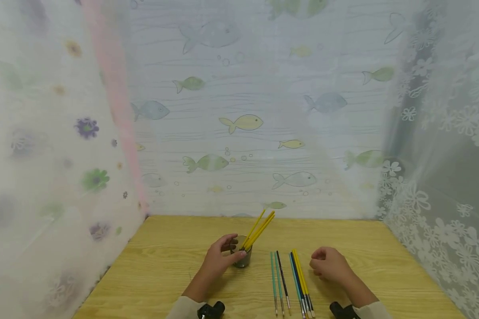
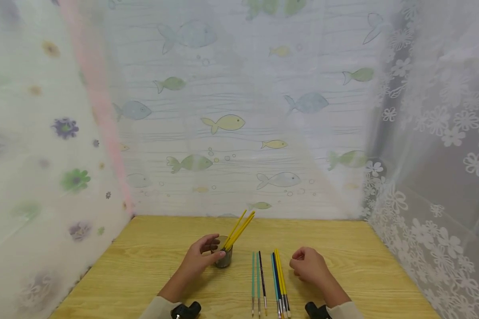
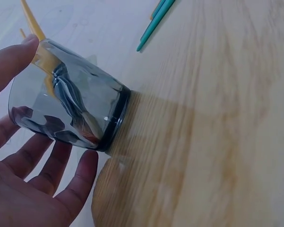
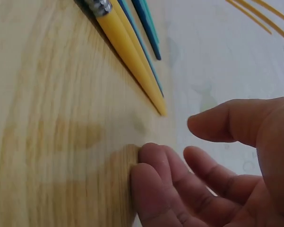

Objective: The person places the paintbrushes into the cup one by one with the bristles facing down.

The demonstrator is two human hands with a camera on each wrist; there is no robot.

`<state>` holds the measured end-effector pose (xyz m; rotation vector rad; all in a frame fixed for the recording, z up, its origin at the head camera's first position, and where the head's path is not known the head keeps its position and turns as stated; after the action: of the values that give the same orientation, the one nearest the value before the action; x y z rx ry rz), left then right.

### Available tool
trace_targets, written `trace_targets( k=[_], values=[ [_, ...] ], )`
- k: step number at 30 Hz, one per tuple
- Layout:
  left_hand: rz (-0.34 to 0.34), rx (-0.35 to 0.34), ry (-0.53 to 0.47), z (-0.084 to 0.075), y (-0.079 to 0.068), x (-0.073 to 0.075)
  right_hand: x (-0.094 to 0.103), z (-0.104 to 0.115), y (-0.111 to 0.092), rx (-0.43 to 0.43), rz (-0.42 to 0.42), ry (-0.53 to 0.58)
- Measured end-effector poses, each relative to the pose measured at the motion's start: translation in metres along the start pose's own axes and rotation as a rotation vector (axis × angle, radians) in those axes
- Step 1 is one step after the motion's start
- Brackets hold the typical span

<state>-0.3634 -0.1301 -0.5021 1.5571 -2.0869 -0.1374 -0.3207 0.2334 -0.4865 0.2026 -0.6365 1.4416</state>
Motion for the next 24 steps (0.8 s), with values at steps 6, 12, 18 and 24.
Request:
trace_targets(
  k=[6, 12, 18, 24],
  values=[
    [0.006, 0.017, -0.037, 0.001, 0.001, 0.0, 0.013, -0.004, 0.001, -0.041, 0.084, -0.036],
    [0.011, 0.04, -0.051, -0.001, 0.0, 0.0, 0.015, -0.004, 0.001, -0.047, 0.084, -0.048],
    [0.008, 0.053, -0.067, -0.001, 0.001, 0.0, 0.006, -0.001, 0.001, -0.042, 0.075, -0.065],
    [0.006, 0.045, -0.072, -0.003, 0.001, 0.0, -0.002, 0.004, 0.0, -0.026, 0.121, -0.06]
  ],
)
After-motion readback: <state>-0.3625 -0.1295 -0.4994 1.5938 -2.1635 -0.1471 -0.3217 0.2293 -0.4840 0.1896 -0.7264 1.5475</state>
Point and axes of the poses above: each hand's wrist, its own y-axis towards the middle knuckle, its own x-axis out of the back of the hand, z = x × y, the point moved 2 cm from there along y, towards the middle knuckle, and after that the axes turned 11 degrees about -x, right-handed, at the moved point
